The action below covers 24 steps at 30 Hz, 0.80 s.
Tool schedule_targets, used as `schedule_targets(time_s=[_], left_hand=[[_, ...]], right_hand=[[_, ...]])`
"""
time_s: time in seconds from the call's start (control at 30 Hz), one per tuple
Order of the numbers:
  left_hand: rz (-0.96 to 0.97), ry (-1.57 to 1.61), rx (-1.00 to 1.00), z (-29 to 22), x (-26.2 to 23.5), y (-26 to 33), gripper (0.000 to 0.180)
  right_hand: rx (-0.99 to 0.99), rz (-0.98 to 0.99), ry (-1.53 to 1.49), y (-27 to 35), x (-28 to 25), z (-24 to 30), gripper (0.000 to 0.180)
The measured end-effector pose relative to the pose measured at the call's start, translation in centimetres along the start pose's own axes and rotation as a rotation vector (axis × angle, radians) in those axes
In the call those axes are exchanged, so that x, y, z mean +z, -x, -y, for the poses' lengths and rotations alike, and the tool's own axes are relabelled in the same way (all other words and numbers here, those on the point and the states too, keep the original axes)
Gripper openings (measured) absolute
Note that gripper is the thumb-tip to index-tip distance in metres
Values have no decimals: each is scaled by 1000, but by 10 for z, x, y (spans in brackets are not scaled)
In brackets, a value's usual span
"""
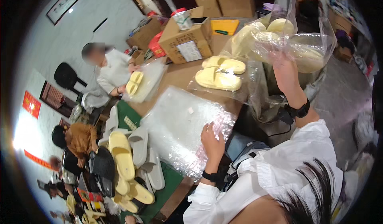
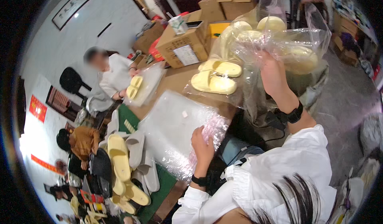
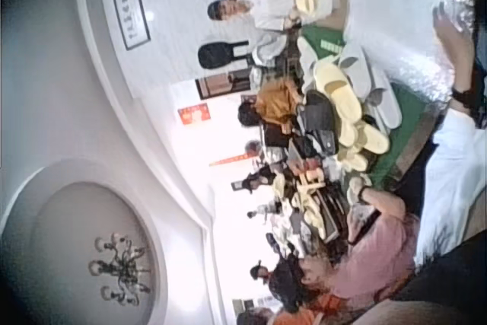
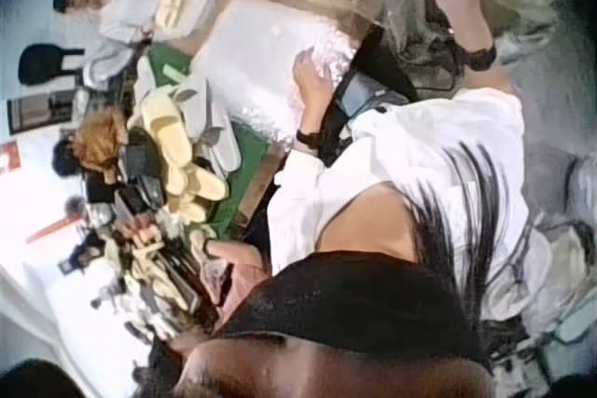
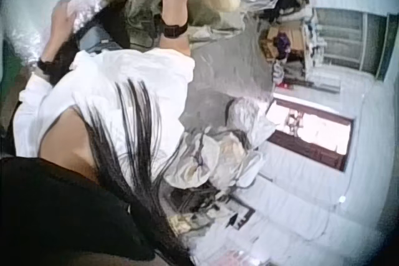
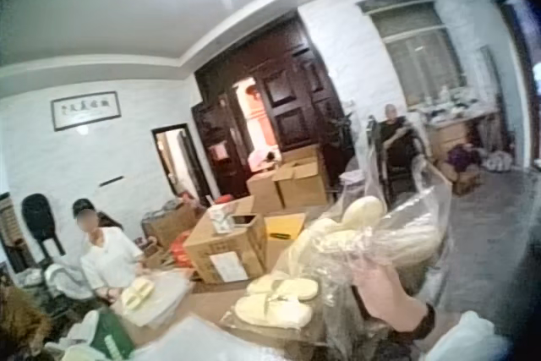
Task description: Packing yellow slides into plastic bags and placing them in a large sack in a shoe factory.
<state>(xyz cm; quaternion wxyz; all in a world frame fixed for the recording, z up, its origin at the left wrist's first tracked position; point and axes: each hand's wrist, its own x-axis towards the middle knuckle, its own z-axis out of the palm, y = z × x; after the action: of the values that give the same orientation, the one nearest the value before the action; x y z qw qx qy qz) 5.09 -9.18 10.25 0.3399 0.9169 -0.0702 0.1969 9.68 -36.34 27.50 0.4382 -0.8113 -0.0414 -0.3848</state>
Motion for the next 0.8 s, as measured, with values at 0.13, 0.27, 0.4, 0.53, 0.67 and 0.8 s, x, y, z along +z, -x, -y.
schedule_targets(time_s=[0.13, 0.27, 0.4, 0.53, 0.67, 0.8], left_hand=[[143, 12, 345, -39, 44, -13, 51], [394, 167, 596, -67, 86, -17, 57], [516, 41, 777, -81, 123, -17, 61], [584, -220, 947, -73, 157, -24, 75], [831, -476, 777, -68, 171, -15, 71], [530, -557, 807, -53, 199, -12, 28]], right_hand=[[234, -232, -721, 7, -25, -26, 25], [386, -313, -665, 23, -27, 9, 25], [512, -275, -635, 54, -20, -1, 12], [628, -256, -565, 86, -4, -33, 16], [569, -271, -625, 83, -5, -46, 22], [552, -252, -538, 87, -7, -100, 23]])
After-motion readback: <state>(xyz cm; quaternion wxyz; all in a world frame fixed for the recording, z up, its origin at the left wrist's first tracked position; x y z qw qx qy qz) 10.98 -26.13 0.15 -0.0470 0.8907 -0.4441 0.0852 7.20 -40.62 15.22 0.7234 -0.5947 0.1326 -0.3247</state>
